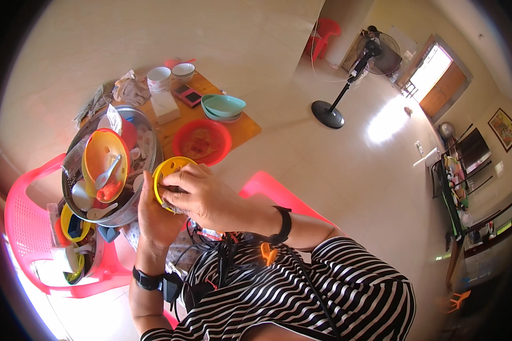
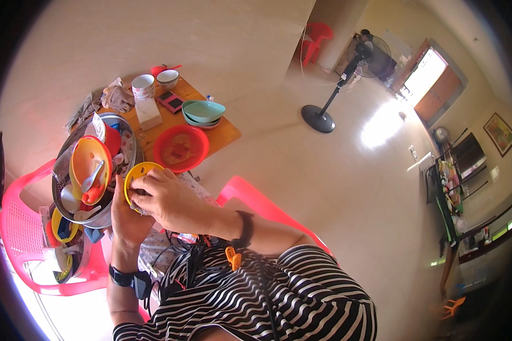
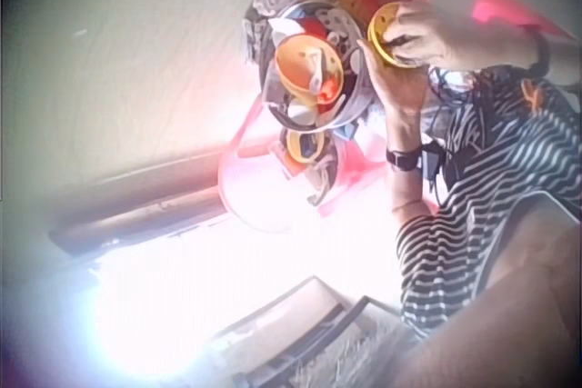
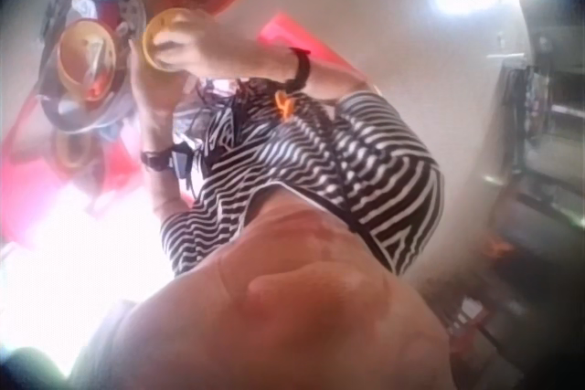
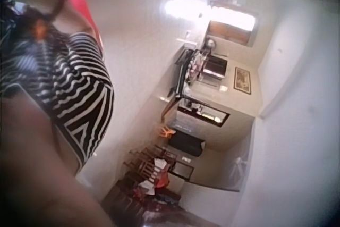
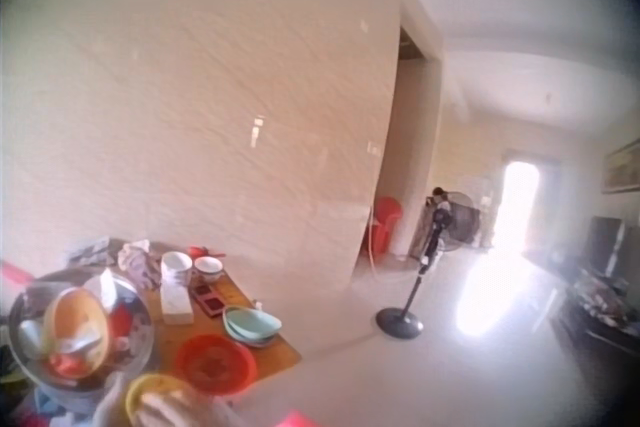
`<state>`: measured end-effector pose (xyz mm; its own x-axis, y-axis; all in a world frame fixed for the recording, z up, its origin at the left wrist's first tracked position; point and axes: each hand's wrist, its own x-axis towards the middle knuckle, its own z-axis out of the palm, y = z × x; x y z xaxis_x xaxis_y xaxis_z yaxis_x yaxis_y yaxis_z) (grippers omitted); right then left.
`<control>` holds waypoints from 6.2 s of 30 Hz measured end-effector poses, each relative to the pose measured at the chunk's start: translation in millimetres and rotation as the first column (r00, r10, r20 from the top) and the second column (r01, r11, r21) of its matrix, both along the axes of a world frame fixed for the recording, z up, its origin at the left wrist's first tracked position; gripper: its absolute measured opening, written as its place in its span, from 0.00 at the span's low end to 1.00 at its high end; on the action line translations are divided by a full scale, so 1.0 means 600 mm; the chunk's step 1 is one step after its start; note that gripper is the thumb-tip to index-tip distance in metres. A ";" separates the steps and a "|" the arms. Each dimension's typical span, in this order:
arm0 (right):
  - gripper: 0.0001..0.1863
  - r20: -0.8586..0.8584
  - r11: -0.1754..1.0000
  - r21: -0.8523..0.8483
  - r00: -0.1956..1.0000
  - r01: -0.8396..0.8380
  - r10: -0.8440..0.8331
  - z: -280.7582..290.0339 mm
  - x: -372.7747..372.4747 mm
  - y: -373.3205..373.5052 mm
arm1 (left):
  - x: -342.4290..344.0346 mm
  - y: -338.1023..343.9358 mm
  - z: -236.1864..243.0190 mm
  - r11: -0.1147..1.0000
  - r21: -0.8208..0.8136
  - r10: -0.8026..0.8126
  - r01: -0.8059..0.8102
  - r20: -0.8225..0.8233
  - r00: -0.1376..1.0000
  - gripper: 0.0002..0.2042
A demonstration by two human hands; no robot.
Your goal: The person wipes various objects including a plastic bottle, a white bowl, a yellow strainer, and several yellow dishes with a cloth before placing them in a container.
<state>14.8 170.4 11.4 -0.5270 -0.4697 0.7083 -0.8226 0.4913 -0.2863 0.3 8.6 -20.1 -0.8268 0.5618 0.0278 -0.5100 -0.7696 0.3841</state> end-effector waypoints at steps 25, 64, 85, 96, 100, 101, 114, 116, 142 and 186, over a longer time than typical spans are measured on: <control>0.16 -0.160 0.879 0.284 0.923 0.382 -0.350 0.005 -0.001 0.011 | 0.009 -0.005 0.026 0.980 -0.145 0.132 -0.135 -0.029 0.991 0.27; 0.31 -0.057 0.956 0.291 0.998 0.039 -0.024 -0.010 0.007 0.011 | 0.005 -0.024 0.032 0.927 -0.352 0.108 -0.130 -0.080 0.991 0.26; 0.48 0.143 0.986 0.123 0.985 -0.115 0.097 0.031 0.033 -0.012 | -0.012 -0.046 -0.014 0.979 -0.179 0.093 -0.097 -0.031 0.995 0.25; 0.21 0.177 0.971 0.118 0.967 -0.208 0.186 0.017 0.013 0.016 | 0.001 -0.031 0.021 0.958 -0.281 0.065 -0.056 0.022 0.998 0.26; 0.20 0.242 0.979 -0.025 0.949 -0.200 0.200 0.032 0.007 0.026 | 0.001 -0.023 0.025 0.968 -0.249 -0.012 0.022 0.041 0.999 0.26; 0.21 0.287 0.978 -0.126 0.938 -0.165 0.195 0.036 0.004 0.031 | 0.002 -0.020 0.027 0.973 -0.225 -0.046 0.054 0.043 0.998 0.27; 0.24 -0.029 0.946 0.323 0.999 -0.018 0.029 0.034 0.013 0.033 | -0.013 -0.032 -0.001 0.987 -0.149 -0.058 0.063 0.039 0.998 0.29; 0.18 0.025 0.956 0.285 0.998 -0.064 0.059 0.046 0.020 0.033 | -0.010 -0.026 0.013 0.988 -0.093 -0.115 0.122 0.084 0.990 0.30; 0.22 0.534 0.755 -0.656 0.705 -0.004 0.467 0.001 0.000 0.030 | -0.027 -0.081 0.029 0.594 -0.728 0.245 -0.343 -0.243 0.939 0.23; 0.09 0.778 0.684 -0.628 0.295 0.371 0.555 -0.094 -0.044 0.048 | -0.207 -0.236 -0.058 -0.838 -0.146 -0.456 -0.526 -0.341 0.822 0.10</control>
<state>-11.7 199.3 -45.1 -0.9532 -0.2783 -0.1180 0.1919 -0.2556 -0.9476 -124.1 -133.3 -55.2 -0.9811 -0.0850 0.1740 -0.0985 0.9926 -0.0706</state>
